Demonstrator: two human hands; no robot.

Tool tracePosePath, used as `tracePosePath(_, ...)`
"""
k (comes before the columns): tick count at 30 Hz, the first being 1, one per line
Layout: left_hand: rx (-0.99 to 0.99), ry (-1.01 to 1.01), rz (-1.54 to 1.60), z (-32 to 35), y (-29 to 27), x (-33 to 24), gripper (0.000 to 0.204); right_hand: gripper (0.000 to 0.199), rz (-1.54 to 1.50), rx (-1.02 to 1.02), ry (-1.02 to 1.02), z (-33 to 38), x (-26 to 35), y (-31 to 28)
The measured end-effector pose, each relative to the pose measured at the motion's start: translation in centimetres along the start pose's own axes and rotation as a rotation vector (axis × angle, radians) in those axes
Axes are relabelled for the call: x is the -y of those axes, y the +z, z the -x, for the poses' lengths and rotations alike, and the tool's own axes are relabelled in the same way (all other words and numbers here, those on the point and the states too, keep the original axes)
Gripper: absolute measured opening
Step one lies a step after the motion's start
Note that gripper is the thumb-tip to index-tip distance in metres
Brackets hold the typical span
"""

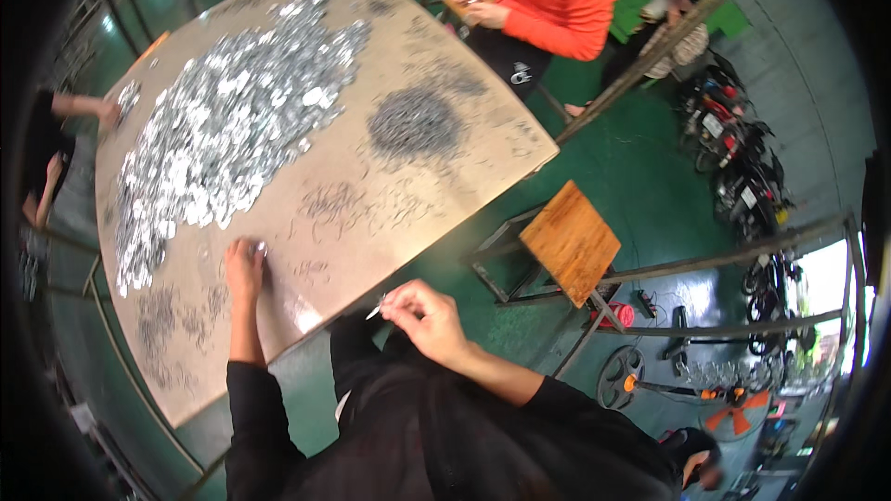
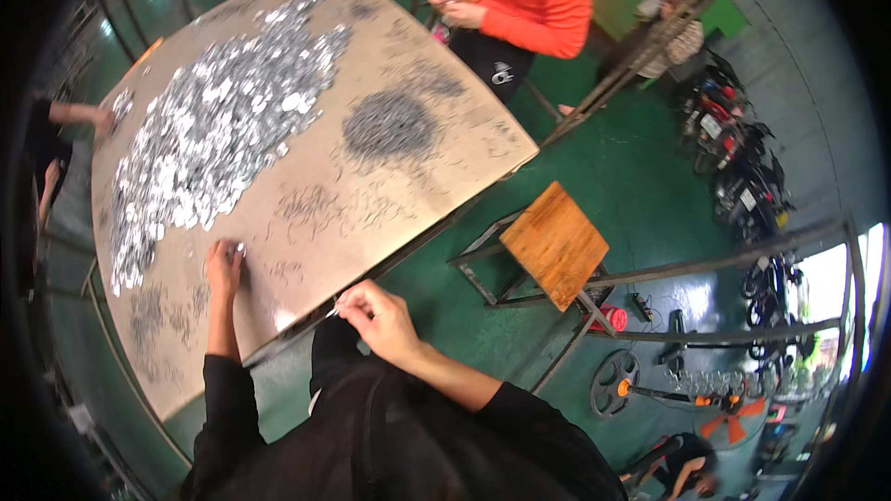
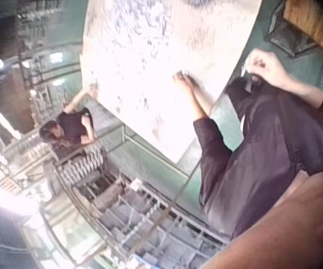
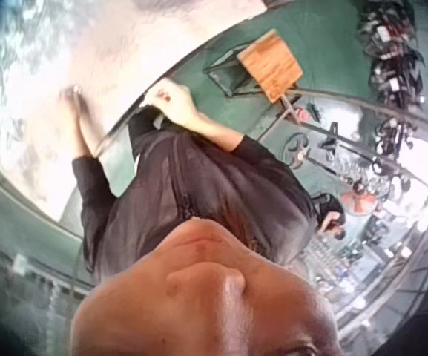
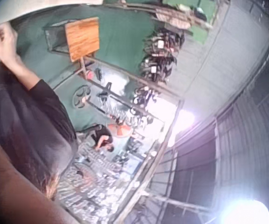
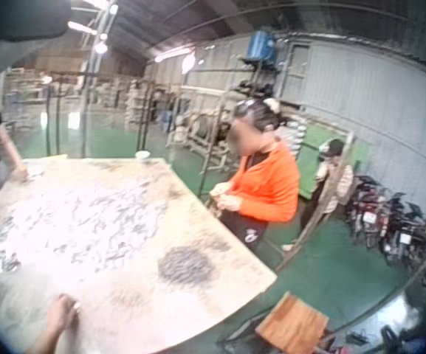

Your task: The person walks through a fabrication floor, handles metal rods with attached brush-like components, and then sits at a table to thread small metal clips onto wire hooks.

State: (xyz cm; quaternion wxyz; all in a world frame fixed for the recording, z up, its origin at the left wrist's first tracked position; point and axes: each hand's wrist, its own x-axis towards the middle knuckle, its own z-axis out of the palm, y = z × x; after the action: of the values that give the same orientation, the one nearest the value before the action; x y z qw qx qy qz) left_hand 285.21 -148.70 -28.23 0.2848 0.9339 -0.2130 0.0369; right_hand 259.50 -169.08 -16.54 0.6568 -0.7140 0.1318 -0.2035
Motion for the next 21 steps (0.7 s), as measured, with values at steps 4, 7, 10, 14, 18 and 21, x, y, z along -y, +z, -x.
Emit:
tracePosePath(4,0.094,-0.032,0.105,-1.1,-0.5,-0.2,0.013,0.009,0.024,0.007,0.032,0.0,-0.3,-0.8)
tracePosePath(7,0.033,-0.056,0.315,0.2,-0.4,-2.0,0.012,0.009,0.037,-0.002,0.04,0.0,-0.1,-0.8)
tracePosePath(10,0.174,-0.155,0.754,3.0,-0.2,-7.5,0.011,0.009,0.039,0.008,0.035,0.1,-0.8,-0.5)
tracePosePath(14,0.309,-0.042,0.947,7.4,-3.1,-17.0,0.007,0.01,0.004,0.001,0.037,0.2,-1.1,-0.1)
tracePosePath(18,0.301,-0.106,1.004,8.9,-3.8,-19.2,0.005,0.011,-0.03,-0.009,0.0,-0.1,-0.8,0.2)
tracePosePath(21,0.273,-0.095,0.976,8.8,-4.3,-20.0,0.005,0.011,-0.026,-0.009,-0.013,-0.3,-1.0,0.3)
